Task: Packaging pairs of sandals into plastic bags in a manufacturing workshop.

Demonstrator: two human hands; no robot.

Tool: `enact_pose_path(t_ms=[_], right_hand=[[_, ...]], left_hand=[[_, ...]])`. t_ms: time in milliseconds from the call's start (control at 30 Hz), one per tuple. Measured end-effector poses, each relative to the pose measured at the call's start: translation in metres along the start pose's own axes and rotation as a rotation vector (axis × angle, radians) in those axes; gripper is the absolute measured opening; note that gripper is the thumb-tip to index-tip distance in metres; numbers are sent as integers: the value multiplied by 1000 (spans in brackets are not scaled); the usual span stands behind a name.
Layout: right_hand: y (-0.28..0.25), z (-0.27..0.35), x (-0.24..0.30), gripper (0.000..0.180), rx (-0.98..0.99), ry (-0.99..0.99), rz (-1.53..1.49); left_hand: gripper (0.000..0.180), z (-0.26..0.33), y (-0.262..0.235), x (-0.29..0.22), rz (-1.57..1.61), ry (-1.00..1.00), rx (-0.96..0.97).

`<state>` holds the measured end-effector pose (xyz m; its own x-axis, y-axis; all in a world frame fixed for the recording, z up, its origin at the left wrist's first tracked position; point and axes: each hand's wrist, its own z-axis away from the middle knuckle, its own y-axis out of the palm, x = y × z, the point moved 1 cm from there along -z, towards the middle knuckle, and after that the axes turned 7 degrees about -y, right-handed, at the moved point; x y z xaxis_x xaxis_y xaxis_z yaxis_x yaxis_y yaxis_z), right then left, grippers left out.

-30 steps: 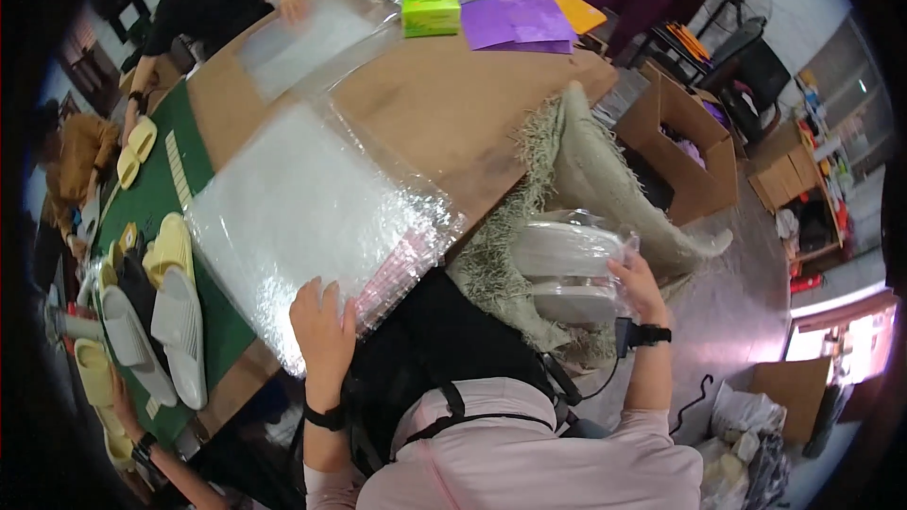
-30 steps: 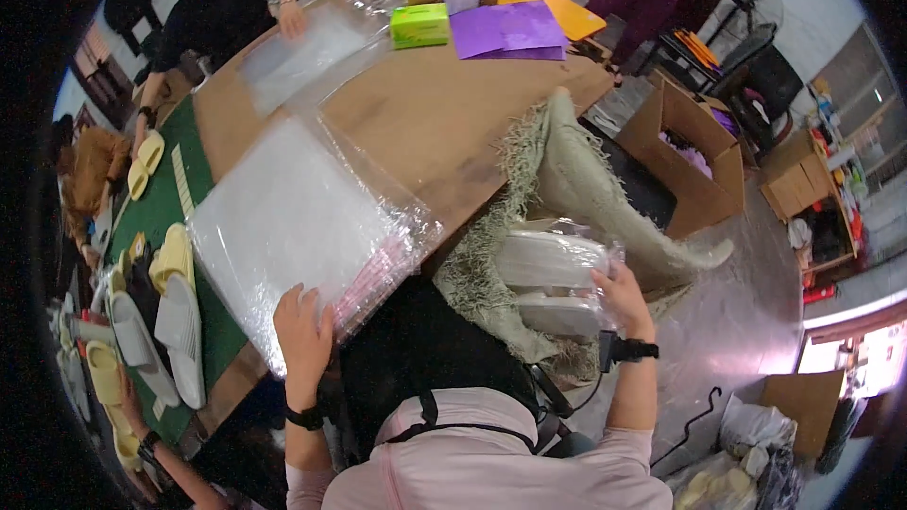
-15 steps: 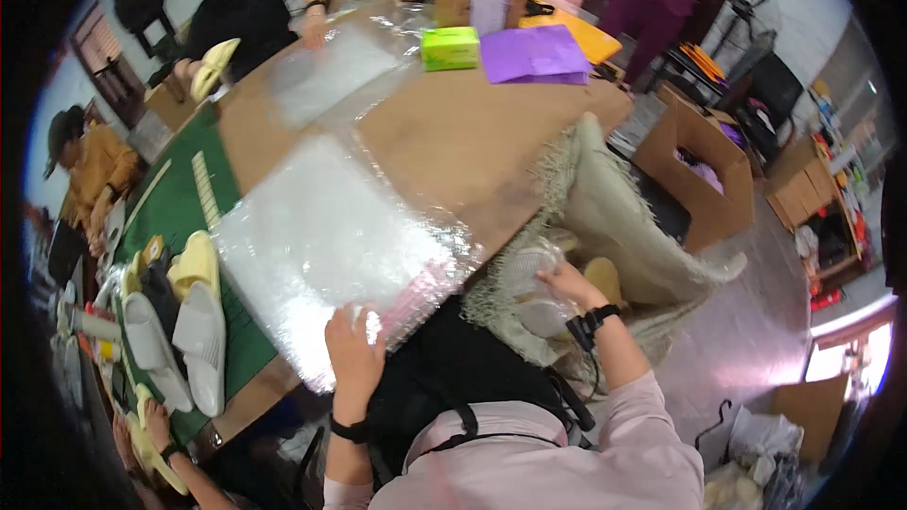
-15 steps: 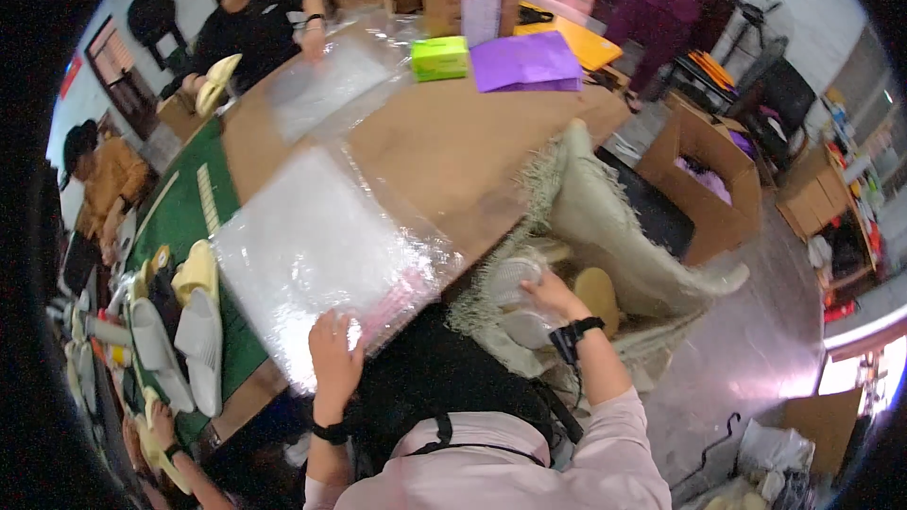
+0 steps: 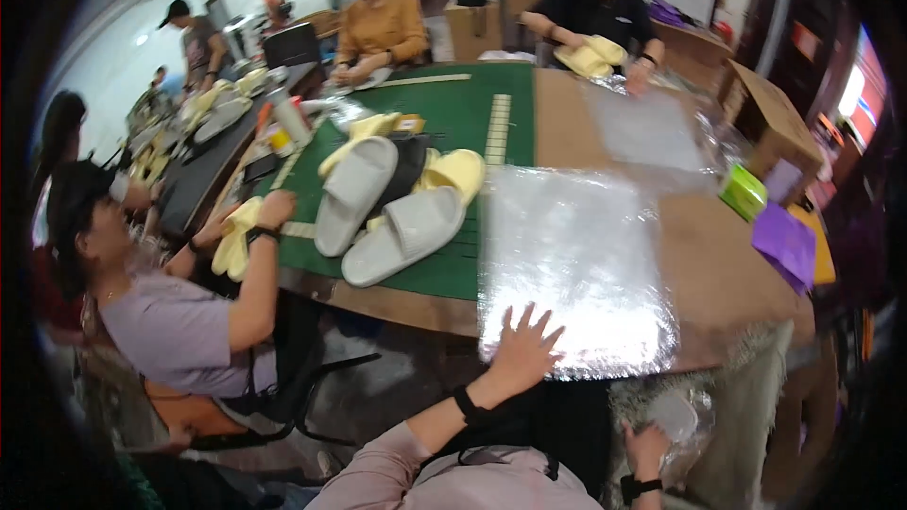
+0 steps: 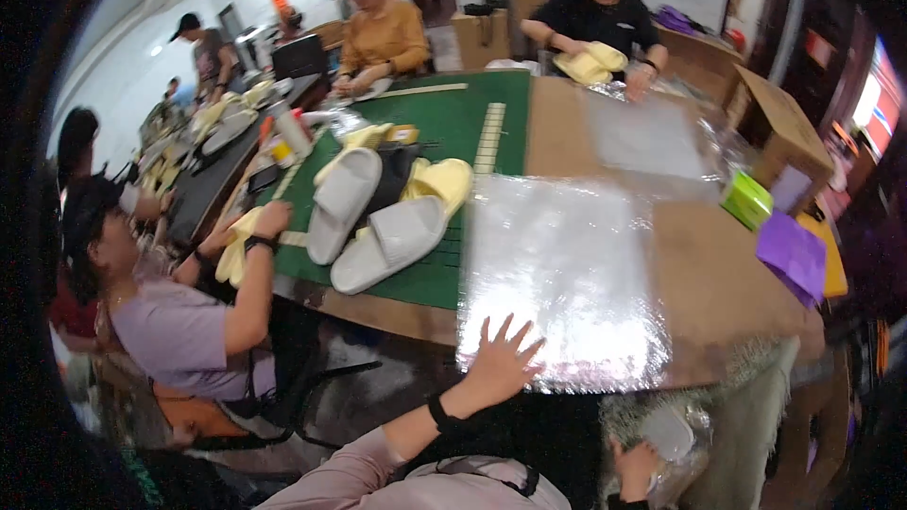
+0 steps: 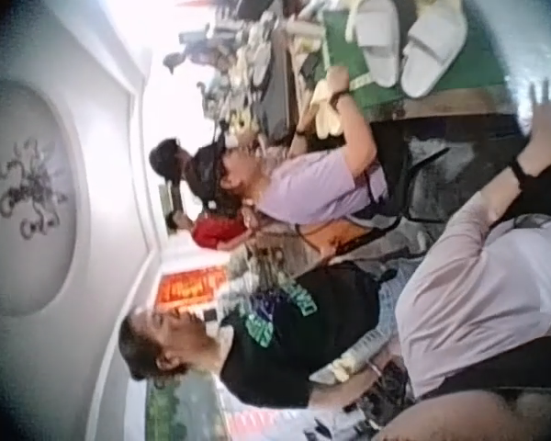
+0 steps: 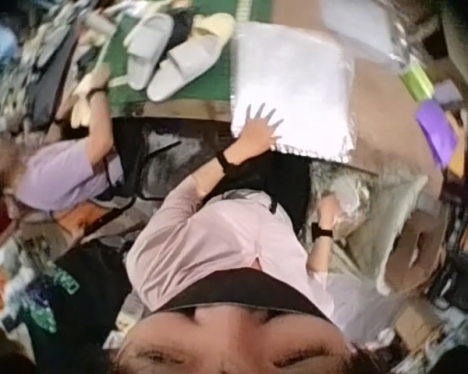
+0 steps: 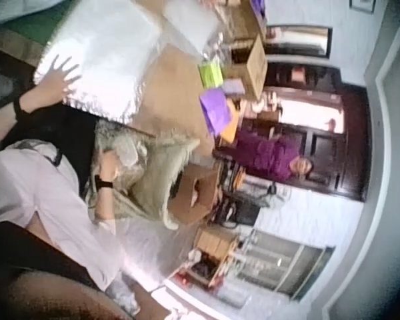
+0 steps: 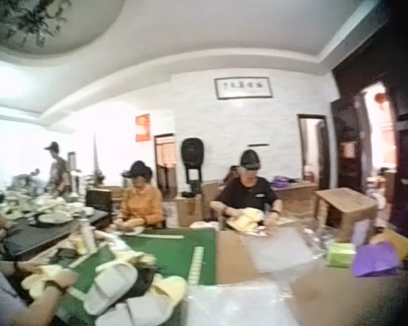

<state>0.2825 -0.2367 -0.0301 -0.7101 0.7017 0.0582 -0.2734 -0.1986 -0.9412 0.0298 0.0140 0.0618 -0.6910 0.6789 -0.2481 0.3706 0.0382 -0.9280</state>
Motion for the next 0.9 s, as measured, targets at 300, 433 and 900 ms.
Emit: enact_pose_path(t_ms=[300, 433, 900], right_hand=[[106, -83, -81, 29, 37, -256, -826], [-49, 32, -17, 45, 199, 366, -1201], [-172, 57, 44, 54, 590, -103, -376]], left_hand=[[55, 5, 19, 2, 95, 12, 18], [56, -1, 25, -3, 132, 72, 49], [56, 6, 17, 5, 138, 22, 42]])
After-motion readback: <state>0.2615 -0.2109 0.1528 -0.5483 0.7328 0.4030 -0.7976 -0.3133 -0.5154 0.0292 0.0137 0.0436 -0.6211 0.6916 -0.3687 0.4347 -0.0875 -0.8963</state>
